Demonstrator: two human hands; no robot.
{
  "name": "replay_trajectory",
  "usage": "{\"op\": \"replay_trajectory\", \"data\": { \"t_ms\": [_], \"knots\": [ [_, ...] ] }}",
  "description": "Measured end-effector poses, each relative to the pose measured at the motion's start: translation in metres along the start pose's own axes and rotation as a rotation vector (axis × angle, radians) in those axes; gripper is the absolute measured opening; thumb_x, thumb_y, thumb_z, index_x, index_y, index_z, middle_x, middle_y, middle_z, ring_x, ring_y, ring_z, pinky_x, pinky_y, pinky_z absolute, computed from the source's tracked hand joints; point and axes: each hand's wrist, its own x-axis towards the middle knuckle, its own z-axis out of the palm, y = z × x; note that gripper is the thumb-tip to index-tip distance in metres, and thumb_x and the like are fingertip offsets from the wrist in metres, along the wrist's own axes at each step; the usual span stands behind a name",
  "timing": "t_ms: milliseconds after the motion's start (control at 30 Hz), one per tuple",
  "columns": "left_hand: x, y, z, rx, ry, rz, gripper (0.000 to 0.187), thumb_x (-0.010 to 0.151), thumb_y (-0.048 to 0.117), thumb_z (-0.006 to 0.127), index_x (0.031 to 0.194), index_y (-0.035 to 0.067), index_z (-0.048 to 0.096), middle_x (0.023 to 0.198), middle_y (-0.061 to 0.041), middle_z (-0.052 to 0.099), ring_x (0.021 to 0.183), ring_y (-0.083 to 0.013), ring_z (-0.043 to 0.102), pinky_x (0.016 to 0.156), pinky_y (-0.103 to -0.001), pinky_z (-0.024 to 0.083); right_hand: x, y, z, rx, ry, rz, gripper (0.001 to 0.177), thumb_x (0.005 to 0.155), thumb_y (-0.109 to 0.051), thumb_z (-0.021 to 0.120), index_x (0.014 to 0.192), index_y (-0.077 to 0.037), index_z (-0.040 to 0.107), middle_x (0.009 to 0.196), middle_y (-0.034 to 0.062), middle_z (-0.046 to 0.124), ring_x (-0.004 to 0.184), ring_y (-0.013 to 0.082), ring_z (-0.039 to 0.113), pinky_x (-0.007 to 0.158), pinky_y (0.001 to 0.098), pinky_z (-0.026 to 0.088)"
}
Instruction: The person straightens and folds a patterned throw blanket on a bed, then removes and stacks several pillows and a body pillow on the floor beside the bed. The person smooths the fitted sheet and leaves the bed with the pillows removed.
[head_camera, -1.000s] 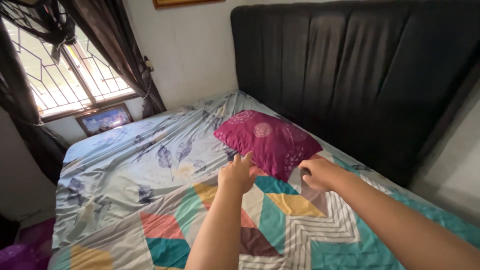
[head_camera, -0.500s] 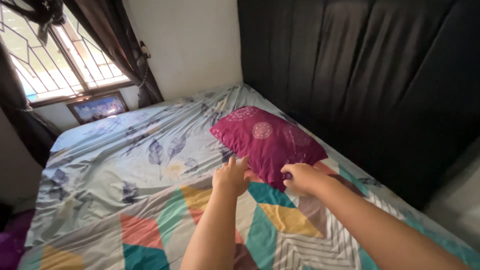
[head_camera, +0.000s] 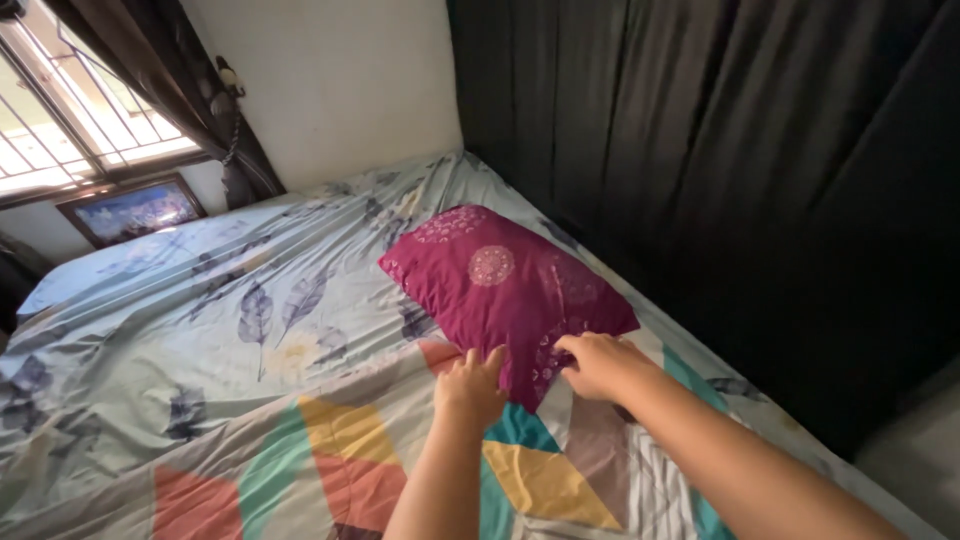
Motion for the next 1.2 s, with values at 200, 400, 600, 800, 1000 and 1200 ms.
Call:
{"op": "replay_trajectory", "data": {
  "t_ms": [200, 400, 600, 800, 1000, 1200],
  "knots": [
    [0.032, 0.009, 0.045, 0.034, -0.101, -0.001, 0.078, 0.093, 0.041, 0.069, 0.159, 0.032, 0.029, 0.142, -0.011, 0.051, 0.128, -0.0308, 0.057, 0.100, -0.048, 0.050, 0.037, 0.032, 0.030, -0.011, -0.035, 0.032, 0.046, 0.088, -0.034, 0.068, 0.132, -0.023, 0.064, 0.129, 0.0091, 0.068, 0.123, 0.0310, 0.063, 0.105, 0.0457, 0.049],
    [0.076, 0.004, 0.071, 0.021, -0.138, -0.014, 0.079, 0.092, 0.041, 0.070, 0.159, 0.033, 0.029, 0.145, -0.011, 0.049, 0.132, -0.0306, 0.054, 0.102, -0.047, 0.048, 0.073, 0.035, 0.045, -0.006, -0.099, 0.088, 0.050, 0.091, -0.035, 0.066, 0.139, -0.024, 0.058, 0.139, 0.0077, 0.062, 0.130, 0.0301, 0.059, 0.108, 0.0464, 0.047],
    [0.112, -0.004, 0.098, 0.028, -0.123, -0.022, 0.080, 0.092, 0.042, 0.071, 0.159, 0.034, 0.029, 0.146, -0.010, 0.049, 0.135, -0.0314, 0.052, 0.106, -0.048, 0.047, 0.117, 0.051, 0.097, 0.002, -0.068, 0.056, 0.052, 0.090, -0.035, 0.067, 0.140, -0.025, 0.057, 0.138, 0.0084, 0.063, 0.130, 0.0306, 0.059, 0.110, 0.0485, 0.046],
    [0.134, -0.013, 0.133, 0.004, -0.129, -0.033, 0.088, 0.086, 0.038, 0.078, 0.159, 0.037, 0.027, 0.162, -0.011, 0.033, 0.143, -0.0356, 0.042, 0.110, -0.053, 0.043, 0.144, 0.054, 0.131, 0.017, -0.112, 0.016, 0.063, 0.089, -0.035, 0.070, 0.147, -0.026, 0.048, 0.146, 0.0088, 0.055, 0.138, 0.0296, 0.051, 0.115, 0.0504, 0.039],
    [0.162, -0.022, 0.154, 0.019, -0.135, -0.031, 0.105, 0.079, 0.033, 0.086, 0.161, 0.043, 0.022, 0.170, -0.010, 0.018, 0.150, -0.0408, 0.032, 0.111, -0.059, 0.041, 0.156, 0.044, 0.138, -0.031, -0.182, 0.033, 0.085, 0.087, -0.029, 0.077, 0.158, -0.032, 0.030, 0.165, 0.0092, 0.029, 0.151, 0.0285, 0.033, 0.121, 0.0540, 0.028],
    [0.189, -0.018, 0.162, -0.001, -0.129, -0.009, 0.127, 0.064, 0.040, 0.097, 0.161, 0.045, 0.015, 0.173, -0.007, 0.004, 0.154, -0.0455, 0.017, 0.107, -0.067, 0.041, 0.186, 0.051, 0.177, 0.035, -0.173, -0.003, 0.112, 0.075, -0.016, 0.088, 0.161, -0.030, 0.017, 0.170, 0.0057, 0.013, 0.155, 0.0285, 0.024, 0.123, 0.0519, 0.027]
  ]
}}
